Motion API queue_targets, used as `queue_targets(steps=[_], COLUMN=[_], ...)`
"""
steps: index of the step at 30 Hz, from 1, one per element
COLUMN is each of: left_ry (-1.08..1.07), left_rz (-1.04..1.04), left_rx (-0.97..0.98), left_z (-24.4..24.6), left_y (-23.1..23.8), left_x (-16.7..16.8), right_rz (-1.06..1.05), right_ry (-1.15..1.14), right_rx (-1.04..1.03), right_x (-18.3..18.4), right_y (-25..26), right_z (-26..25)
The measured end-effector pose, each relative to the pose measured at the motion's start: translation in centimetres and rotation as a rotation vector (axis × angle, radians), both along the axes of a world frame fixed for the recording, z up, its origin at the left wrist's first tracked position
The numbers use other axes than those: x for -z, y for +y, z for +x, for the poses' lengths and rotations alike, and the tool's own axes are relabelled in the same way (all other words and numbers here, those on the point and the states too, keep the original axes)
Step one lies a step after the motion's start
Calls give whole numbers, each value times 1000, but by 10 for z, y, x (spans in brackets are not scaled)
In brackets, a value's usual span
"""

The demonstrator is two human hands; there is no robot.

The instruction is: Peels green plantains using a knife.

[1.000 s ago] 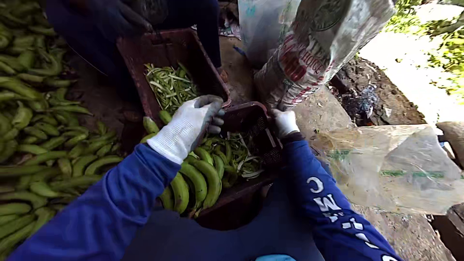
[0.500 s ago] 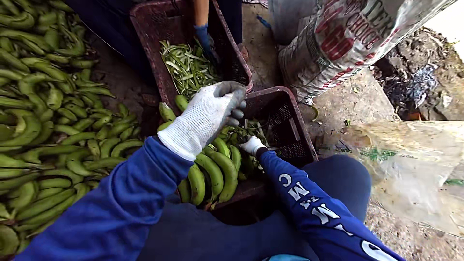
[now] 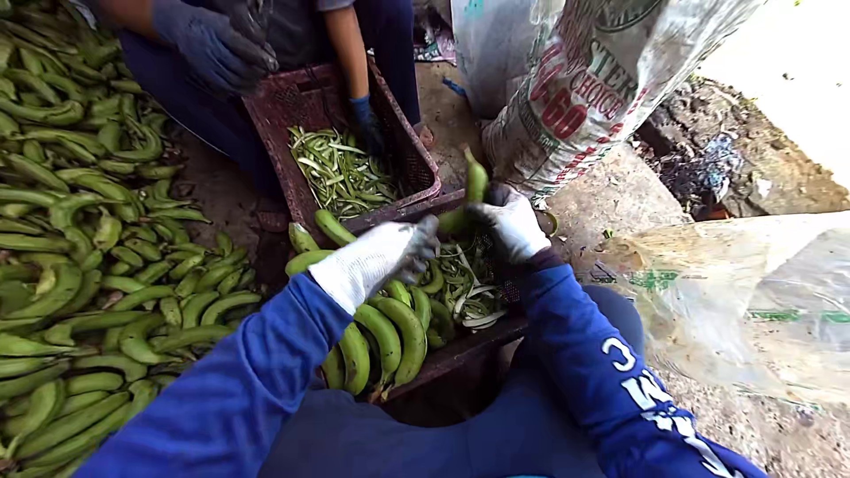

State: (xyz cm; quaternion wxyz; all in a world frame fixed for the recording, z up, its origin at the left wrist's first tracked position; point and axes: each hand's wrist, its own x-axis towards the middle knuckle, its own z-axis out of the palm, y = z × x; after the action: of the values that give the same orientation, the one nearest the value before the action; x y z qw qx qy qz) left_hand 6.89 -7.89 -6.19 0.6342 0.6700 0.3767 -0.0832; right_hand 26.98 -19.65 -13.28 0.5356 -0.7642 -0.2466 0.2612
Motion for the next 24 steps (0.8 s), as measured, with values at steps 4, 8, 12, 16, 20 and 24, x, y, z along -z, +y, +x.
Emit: queue_targets(steps=[4, 8, 12, 16, 20, 24], left_ry=[-307, -612, -661, -458, -548, -628], left_rz=[-311, -445, 153, 769, 774, 710], left_rx=[-37, -357, -423, -219, -130, -181], left_z=[7, 15, 14, 2, 10, 16], left_y=[-29, -33, -6, -6, -26, -40], left_x=[14, -3, -8, -17, -10, -13], right_rz=[433, 402, 225, 164, 149, 96], right_ry=[137, 195, 68, -150, -45, 60], right_rx=[-168, -146, 78, -91, -204, -259], right_x=[-59, -40, -18, -29, -24, -19], right_y=[-40, -57, -57, -62, -61, -57], right_z=[-48, -60, -47, -47, -62, -67])
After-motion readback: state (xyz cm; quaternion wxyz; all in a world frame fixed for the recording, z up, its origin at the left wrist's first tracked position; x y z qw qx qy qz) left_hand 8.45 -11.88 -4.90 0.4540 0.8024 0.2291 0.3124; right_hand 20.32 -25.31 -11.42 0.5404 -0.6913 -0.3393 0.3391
